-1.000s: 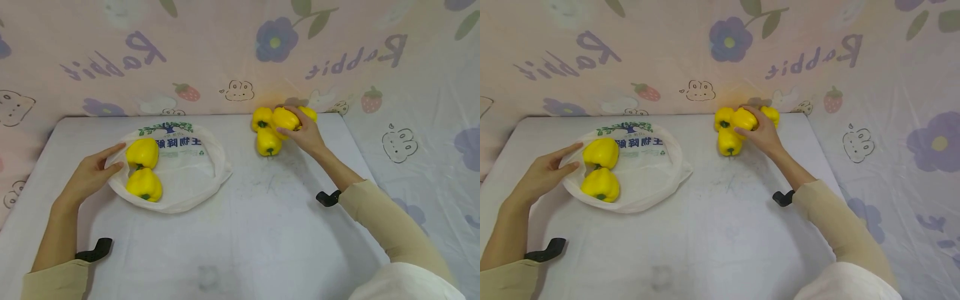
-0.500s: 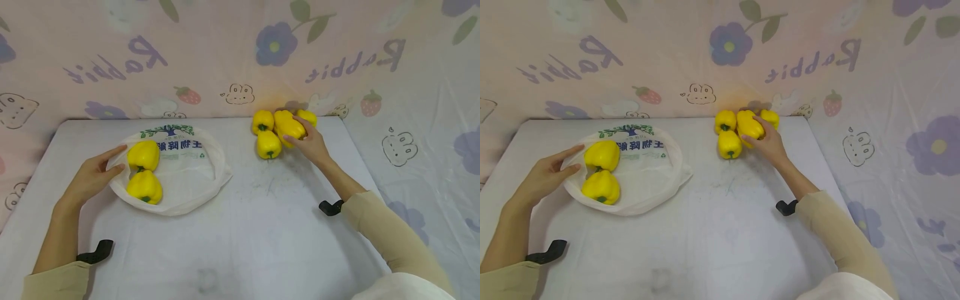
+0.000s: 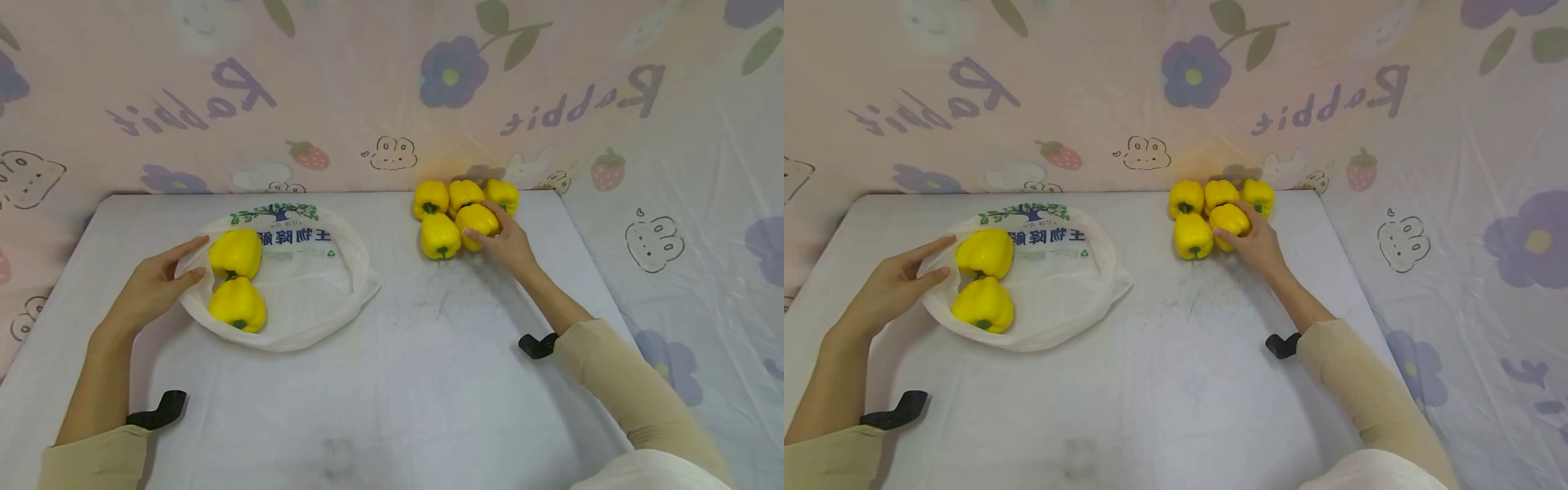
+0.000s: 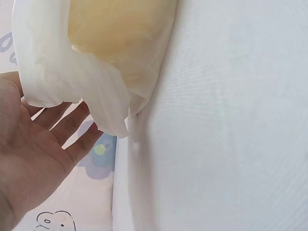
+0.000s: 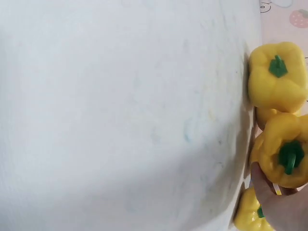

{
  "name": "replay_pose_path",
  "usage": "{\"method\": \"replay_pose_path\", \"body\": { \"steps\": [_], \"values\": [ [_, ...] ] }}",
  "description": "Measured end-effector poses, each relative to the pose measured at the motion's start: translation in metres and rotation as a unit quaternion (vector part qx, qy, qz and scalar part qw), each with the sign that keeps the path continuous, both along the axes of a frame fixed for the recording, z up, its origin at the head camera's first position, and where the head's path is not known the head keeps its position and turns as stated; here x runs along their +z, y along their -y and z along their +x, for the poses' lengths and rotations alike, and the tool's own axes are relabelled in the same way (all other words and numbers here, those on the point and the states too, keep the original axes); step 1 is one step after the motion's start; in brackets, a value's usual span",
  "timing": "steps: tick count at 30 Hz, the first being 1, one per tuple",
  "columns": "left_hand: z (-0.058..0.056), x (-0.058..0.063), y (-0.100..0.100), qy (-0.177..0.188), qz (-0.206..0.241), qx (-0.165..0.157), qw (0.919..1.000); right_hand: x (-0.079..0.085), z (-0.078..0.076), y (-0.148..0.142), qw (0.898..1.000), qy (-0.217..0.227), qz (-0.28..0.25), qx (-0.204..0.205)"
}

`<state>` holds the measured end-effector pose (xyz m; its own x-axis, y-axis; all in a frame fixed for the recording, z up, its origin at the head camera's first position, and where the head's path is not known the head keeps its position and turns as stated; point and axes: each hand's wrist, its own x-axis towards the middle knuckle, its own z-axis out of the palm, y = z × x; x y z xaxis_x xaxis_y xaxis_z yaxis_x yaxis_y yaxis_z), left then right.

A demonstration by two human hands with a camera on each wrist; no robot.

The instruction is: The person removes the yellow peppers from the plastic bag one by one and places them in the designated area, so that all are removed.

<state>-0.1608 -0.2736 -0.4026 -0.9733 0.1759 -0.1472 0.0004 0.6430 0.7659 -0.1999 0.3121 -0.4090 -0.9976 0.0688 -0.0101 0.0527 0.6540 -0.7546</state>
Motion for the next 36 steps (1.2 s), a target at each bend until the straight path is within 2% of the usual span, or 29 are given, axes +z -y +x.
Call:
{"method": "replay_pose_path", "body": {
  "steps": [10,24,29,36],
  "values": [
    [0.001,0.000,-0.001,-0.006,-0.010,0.005,0.9999,-0.015,0.000,0.005,1.000,-0.016,0.011,-0.023],
    [0.001,0.002,-0.002,-0.006,-0.018,0.004,0.9998,-0.013,-0.002,0.009,0.999,-0.019,0.004,-0.038],
    [0.000,0.004,-0.002,-0.023,-0.029,0.001,0.9993,-0.012,0.000,0.007,0.997,-0.051,-0.029,-0.041],
    [0.003,0.007,-0.002,-0.025,-0.022,0.006,0.9994,-0.005,-0.003,0.011,0.988,-0.131,-0.077,-0.037]
  ]
}}
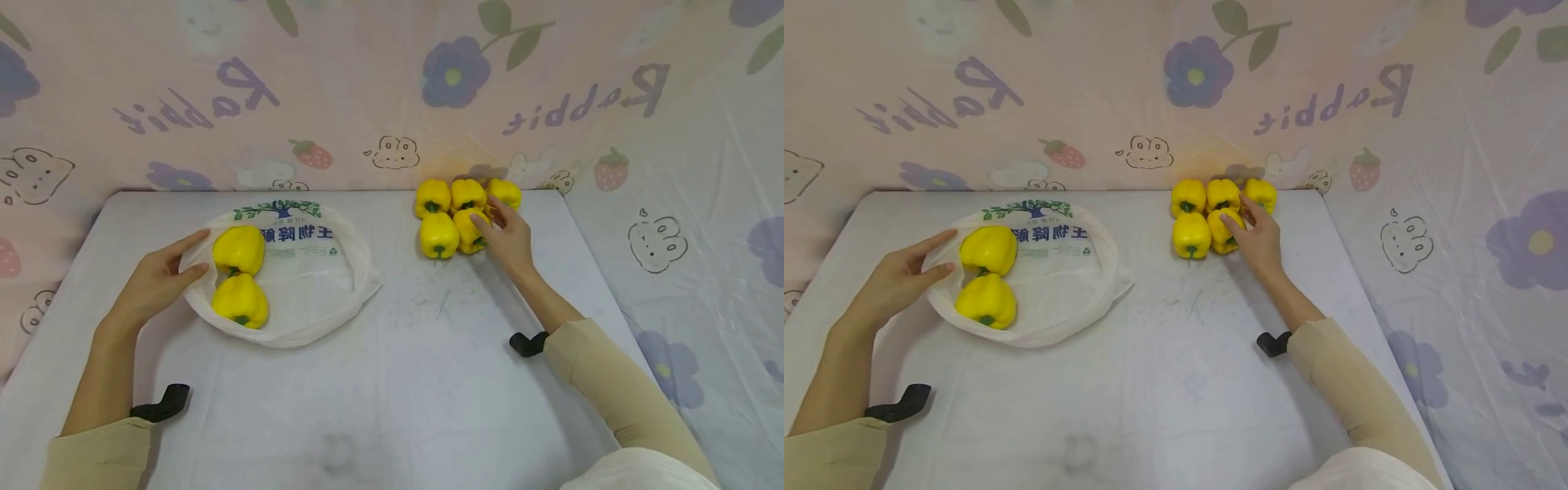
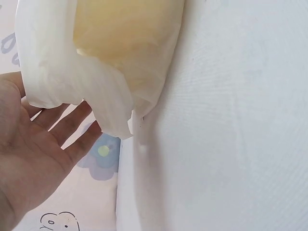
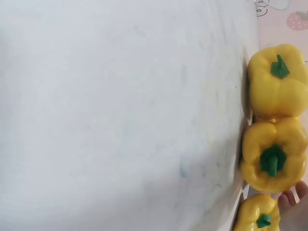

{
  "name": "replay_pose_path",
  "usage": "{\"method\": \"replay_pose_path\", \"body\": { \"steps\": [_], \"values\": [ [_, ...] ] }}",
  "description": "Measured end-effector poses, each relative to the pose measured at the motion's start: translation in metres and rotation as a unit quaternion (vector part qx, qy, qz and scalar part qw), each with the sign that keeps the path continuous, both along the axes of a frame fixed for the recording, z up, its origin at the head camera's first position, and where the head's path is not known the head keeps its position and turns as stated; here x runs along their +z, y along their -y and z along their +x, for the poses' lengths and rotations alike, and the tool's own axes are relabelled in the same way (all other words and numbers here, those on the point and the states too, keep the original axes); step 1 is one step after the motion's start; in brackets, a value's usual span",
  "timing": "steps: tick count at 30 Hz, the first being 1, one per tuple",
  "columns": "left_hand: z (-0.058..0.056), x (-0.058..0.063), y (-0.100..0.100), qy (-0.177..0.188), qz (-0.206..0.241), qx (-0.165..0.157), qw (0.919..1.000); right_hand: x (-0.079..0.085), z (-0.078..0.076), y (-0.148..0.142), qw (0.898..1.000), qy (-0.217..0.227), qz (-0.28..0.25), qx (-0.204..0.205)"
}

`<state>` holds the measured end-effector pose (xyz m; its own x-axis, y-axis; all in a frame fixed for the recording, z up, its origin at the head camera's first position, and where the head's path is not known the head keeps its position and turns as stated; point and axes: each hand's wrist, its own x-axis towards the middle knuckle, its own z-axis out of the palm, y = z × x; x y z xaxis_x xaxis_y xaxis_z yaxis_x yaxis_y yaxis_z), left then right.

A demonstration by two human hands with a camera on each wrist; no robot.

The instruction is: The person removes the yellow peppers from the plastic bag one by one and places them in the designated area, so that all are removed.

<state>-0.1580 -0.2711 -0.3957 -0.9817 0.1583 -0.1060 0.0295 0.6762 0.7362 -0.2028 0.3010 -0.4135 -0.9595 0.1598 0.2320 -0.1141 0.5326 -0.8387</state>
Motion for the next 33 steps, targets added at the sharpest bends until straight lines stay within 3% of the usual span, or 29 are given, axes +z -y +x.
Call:
{"method": "replay_pose_path", "body": {
  "steps": [6,11,15,33],
  "values": [
    [0.002,0.000,-0.001,-0.013,0.000,0.006,0.9999,0.026,0.006,0.021,0.997,-0.069,-0.014,0.018],
    [0.004,0.000,0.000,-0.006,0.006,0.011,0.9999,0.050,0.013,0.045,0.994,-0.101,-0.021,0.040],
    [0.004,0.000,0.001,-0.006,0.012,0.009,0.9999,0.058,0.014,0.059,0.990,-0.118,-0.021,0.071],
    [0.003,0.005,-0.001,-0.004,0.009,0.007,0.9999,0.080,0.021,0.111,0.979,-0.090,-0.047,0.174]
  ]
}}
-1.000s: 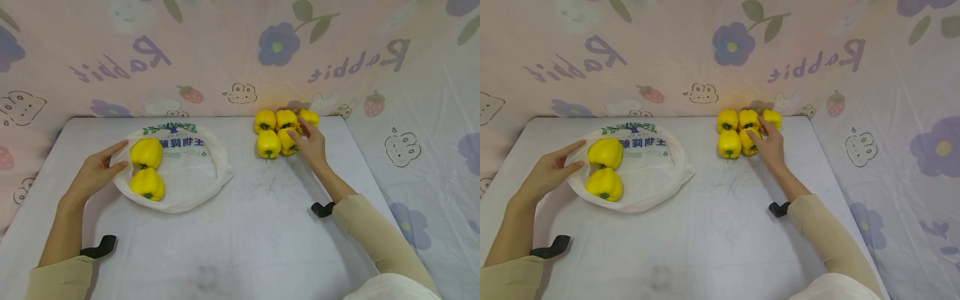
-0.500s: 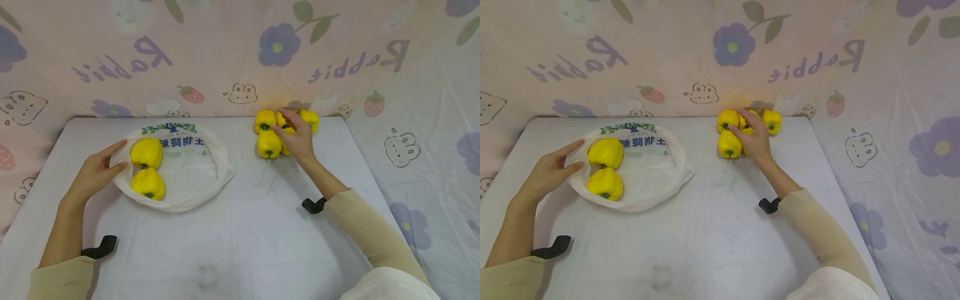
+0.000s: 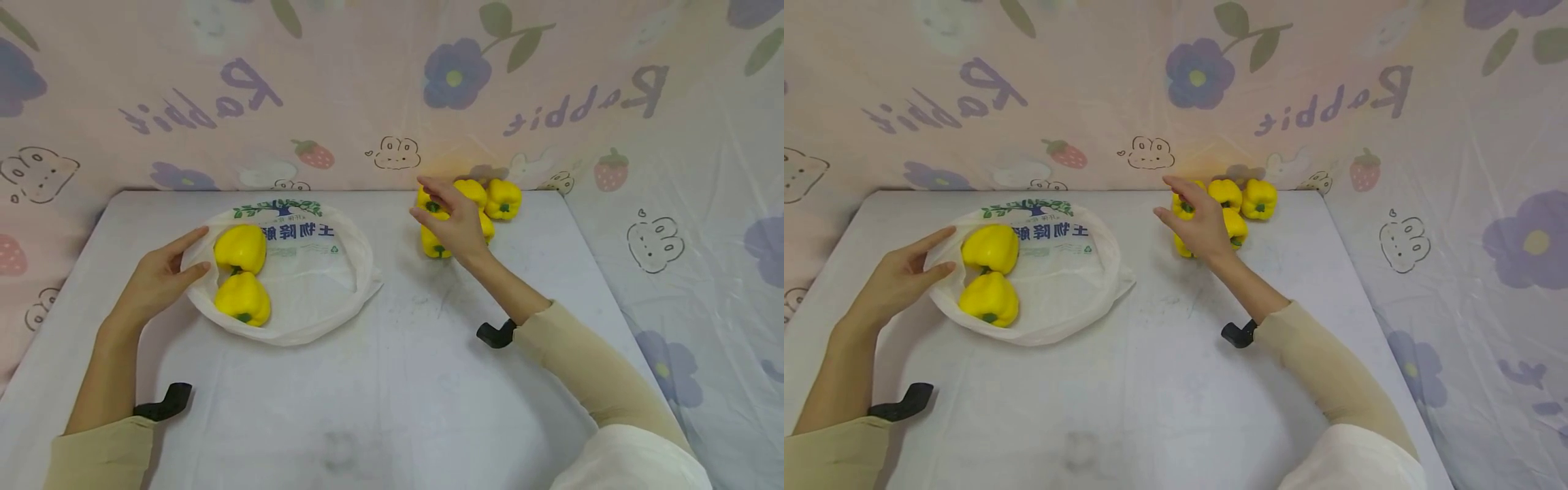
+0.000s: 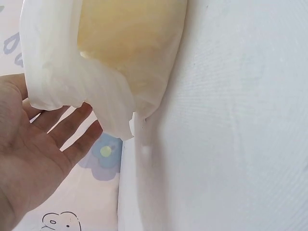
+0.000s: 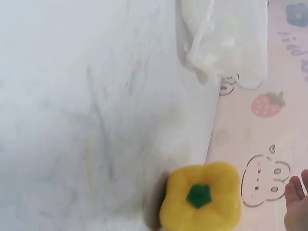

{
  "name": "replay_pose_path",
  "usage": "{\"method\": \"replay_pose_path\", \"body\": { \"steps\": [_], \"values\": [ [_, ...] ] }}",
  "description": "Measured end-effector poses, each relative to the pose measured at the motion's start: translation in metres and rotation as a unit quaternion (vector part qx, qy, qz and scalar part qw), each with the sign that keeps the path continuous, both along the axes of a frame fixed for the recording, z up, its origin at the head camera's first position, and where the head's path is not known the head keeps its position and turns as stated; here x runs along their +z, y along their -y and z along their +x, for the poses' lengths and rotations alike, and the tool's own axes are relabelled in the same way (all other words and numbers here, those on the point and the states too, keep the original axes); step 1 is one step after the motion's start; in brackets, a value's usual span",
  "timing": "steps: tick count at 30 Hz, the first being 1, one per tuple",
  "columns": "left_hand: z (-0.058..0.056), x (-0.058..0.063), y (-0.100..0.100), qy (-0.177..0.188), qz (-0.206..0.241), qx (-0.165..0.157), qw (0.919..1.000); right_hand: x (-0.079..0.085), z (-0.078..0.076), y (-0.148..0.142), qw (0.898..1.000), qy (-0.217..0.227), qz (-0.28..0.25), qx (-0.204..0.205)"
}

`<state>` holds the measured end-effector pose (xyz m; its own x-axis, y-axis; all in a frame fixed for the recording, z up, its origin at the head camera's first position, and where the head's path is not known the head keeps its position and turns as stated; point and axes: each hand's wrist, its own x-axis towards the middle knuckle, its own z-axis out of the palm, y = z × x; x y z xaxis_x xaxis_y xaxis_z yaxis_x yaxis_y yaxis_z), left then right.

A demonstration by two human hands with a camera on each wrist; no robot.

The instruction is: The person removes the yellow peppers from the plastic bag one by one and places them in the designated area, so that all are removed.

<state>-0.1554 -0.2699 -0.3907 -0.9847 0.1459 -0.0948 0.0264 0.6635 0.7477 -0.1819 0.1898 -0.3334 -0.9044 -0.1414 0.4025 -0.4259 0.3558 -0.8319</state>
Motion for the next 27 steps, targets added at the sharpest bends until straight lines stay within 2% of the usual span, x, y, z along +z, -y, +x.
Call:
{"method": "replay_pose_path", "body": {
  "steps": [6,14,19,27],
  "values": [
    [0.000,-0.002,-0.001,-0.012,0.012,-0.003,0.9999,0.001,0.000,0.021,0.999,-0.001,0.021,0.033],
    [0.001,-0.002,0.001,-0.023,0.006,-0.003,0.9997,-0.022,-0.022,0.040,0.997,-0.010,0.029,0.076],
    [0.000,-0.002,0.000,-0.027,0.009,-0.009,0.9996,-0.022,-0.024,0.053,0.994,-0.018,0.030,0.101],
    [0.000,-0.002,0.000,-0.024,0.011,-0.007,0.9996,-0.017,-0.024,0.079,0.989,0.003,0.043,0.139]
  ]
}}
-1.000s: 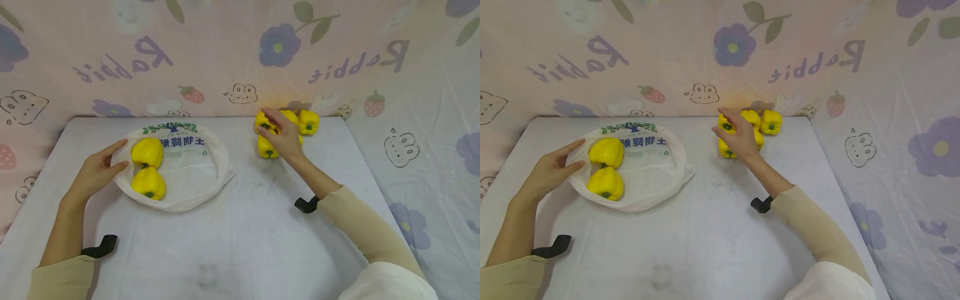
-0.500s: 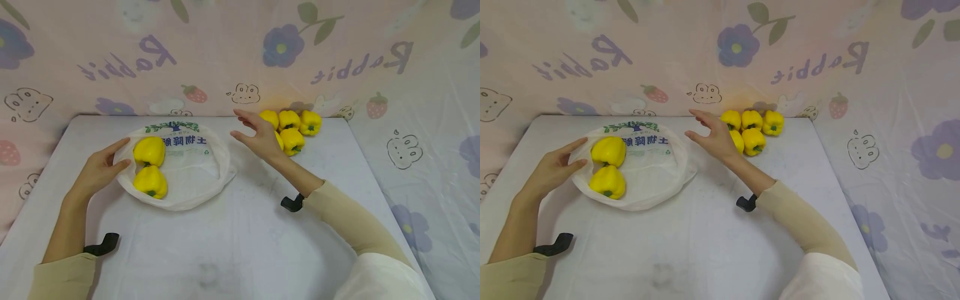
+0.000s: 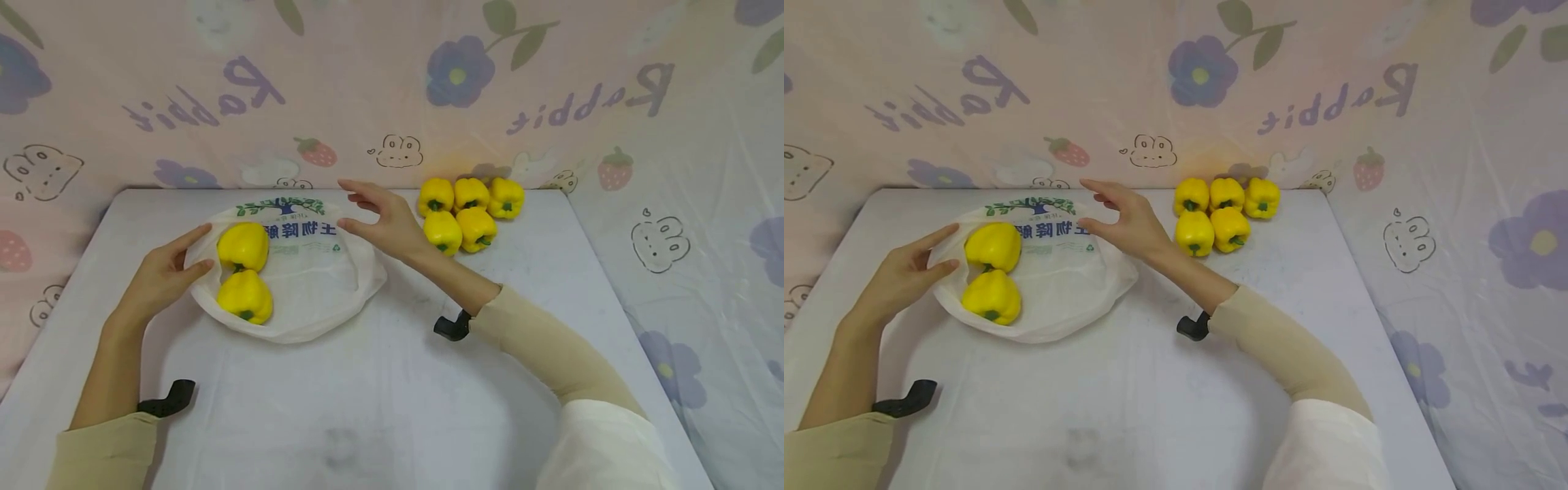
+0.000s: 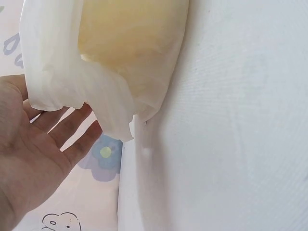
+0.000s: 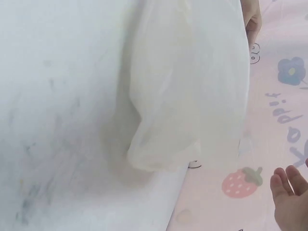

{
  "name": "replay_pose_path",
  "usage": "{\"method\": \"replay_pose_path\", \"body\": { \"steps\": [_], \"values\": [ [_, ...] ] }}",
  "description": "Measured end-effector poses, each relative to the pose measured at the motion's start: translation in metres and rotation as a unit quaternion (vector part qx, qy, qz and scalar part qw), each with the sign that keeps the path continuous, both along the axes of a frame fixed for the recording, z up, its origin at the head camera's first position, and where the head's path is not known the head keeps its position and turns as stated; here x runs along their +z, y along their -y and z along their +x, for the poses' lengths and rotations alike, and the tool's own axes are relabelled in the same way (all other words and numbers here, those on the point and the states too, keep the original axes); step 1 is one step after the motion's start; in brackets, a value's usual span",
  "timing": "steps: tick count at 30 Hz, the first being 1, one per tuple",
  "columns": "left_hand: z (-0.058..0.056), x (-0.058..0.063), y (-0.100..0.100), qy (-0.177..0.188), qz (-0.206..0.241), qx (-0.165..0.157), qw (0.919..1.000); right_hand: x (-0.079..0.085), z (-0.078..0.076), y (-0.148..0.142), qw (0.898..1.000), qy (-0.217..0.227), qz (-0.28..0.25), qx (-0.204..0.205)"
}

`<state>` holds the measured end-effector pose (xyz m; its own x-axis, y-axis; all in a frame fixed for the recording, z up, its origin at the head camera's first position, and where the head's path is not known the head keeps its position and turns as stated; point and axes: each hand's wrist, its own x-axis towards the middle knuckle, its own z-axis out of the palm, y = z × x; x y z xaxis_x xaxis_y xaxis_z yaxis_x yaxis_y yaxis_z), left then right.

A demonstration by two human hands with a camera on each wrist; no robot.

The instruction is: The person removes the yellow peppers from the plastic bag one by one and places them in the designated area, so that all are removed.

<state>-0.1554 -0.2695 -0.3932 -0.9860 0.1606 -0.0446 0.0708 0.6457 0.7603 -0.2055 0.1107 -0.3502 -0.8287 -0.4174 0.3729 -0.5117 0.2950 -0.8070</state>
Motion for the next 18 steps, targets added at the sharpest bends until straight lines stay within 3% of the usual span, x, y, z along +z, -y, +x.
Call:
{"method": "replay_pose_path", "body": {
  "steps": [7,18],
  "values": [
    [0.000,0.000,0.000,0.002,-0.006,0.003,1.0000,-0.001,-0.001,0.025,0.999,0.039,0.014,0.020],
    [0.000,0.004,0.000,0.019,-0.012,0.004,0.9997,0.000,-0.002,0.058,0.994,0.103,0.036,0.016]
  ]
}}
